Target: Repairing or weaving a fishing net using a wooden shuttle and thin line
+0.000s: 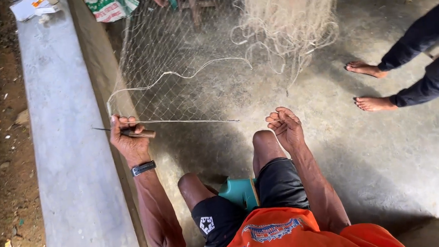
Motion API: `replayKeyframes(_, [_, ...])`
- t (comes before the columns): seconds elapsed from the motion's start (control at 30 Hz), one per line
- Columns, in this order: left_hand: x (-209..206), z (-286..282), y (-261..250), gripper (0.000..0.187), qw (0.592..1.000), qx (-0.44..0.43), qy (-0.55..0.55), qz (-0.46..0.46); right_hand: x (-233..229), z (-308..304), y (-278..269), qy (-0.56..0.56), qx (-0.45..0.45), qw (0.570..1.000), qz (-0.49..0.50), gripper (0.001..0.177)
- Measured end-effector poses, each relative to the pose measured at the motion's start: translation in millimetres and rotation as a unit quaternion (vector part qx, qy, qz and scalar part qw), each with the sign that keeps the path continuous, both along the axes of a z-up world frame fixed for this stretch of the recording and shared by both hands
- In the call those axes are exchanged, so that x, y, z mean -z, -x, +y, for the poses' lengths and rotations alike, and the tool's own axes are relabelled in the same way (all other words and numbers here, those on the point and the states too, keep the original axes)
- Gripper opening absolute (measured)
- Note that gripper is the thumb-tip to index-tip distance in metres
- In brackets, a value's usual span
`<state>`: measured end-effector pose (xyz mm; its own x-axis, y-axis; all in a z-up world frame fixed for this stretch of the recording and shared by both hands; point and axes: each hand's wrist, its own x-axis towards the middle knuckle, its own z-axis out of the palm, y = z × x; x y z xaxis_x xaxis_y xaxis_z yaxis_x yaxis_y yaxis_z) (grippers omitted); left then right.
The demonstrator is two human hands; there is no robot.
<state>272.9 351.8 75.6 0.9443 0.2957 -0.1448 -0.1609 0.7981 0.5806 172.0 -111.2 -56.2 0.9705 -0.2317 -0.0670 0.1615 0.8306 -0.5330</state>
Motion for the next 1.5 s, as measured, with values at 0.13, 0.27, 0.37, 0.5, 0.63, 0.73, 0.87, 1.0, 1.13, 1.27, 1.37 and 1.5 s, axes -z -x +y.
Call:
replayKeyframes(0.13, [-6.6, -15.3, 4.9, 0.016, 1.000, -0.012, -0.009, -0.022, 22.3, -18.6, -0.6, 0.005, -0.017, 1.000, 0.006, 0.015])
replayKeyframes(0.27, [5.2, -30.3, -0.3, 0.013, 1.000, 0.013, -0.011, -0.025, 27.5, -47.0, 9.5, 0.037, 0.003, 0.999, 0.021, 0.014])
replayKeyframes(0.37, [12.3, -46.7, -7.9, 0.011, 0.998, 0.036, -0.025, -0.050, 31.9, -71.9, 20.7, 0.052, 0.028, 0.998, 0.029, 0.015])
replayKeyframes(0.5, [18.7, -67.2, -19.5, 0.017, 0.991, 0.061, -0.024, -0.113, 31.4, -106.2, 40.2, 0.078, 0.065, 0.994, 0.045, 0.015])
replayKeyframes(0.63, [26.7, -72.3, -30.9, 0.018, 0.989, 0.073, 0.020, -0.130, 22.9, -152.1, 68.9, 0.085, 0.111, 0.989, 0.049, 0.016])
replayKeyframes(0.73, [22.1, -75.9, -34.9, 0.018, 0.986, 0.106, 0.046, -0.120, 7.1, -179.9, 88.7, 0.093, 0.151, 0.982, 0.071, 0.016])
replayKeyframes(0.87, [1.9, -97.7, -31.2, 0.035, 0.954, 0.222, 0.151, -0.132, -12.2, -211.3, 113.4, 0.105, 0.182, 0.975, 0.076, 0.021])
replayKeyframes(1.0, [4.0, -115.7, -31.0, 0.051, 0.977, 0.198, 0.070, -0.033, -43.1, -239.8, 140.5, 0.121, 0.241, 0.953, 0.137, 0.019])
replayKeyframes(1.13, [15.5, -109.2, -31.7, 0.043, 0.980, 0.182, 0.059, -0.054, -53.0, -254.6, 156.0, 0.140, 0.255, 0.947, 0.139, 0.019])
replayKeyframes(1.27, [8.0, -96.9, -19.7, 0.053, 0.972, 0.234, 0.012, -0.002, -54.0, -255.3, 150.6, 0.149, 0.244, 0.948, 0.139, 0.022])
replayKeyframes(1.37, [9.1, -78.2, -12.1, 0.047, 0.972, 0.224, -0.064, 0.027, -47.3, -251.4, 136.8, 0.149, 0.239, 0.949, 0.140, 0.015])
replayKeyframes(1.5, [8.2, -42.7, -11.7, 0.014, 0.981, 0.120, -0.138, 0.062, -31.3, -238.7, 118.7, 0.126, 0.217, 0.961, 0.113, 0.011])
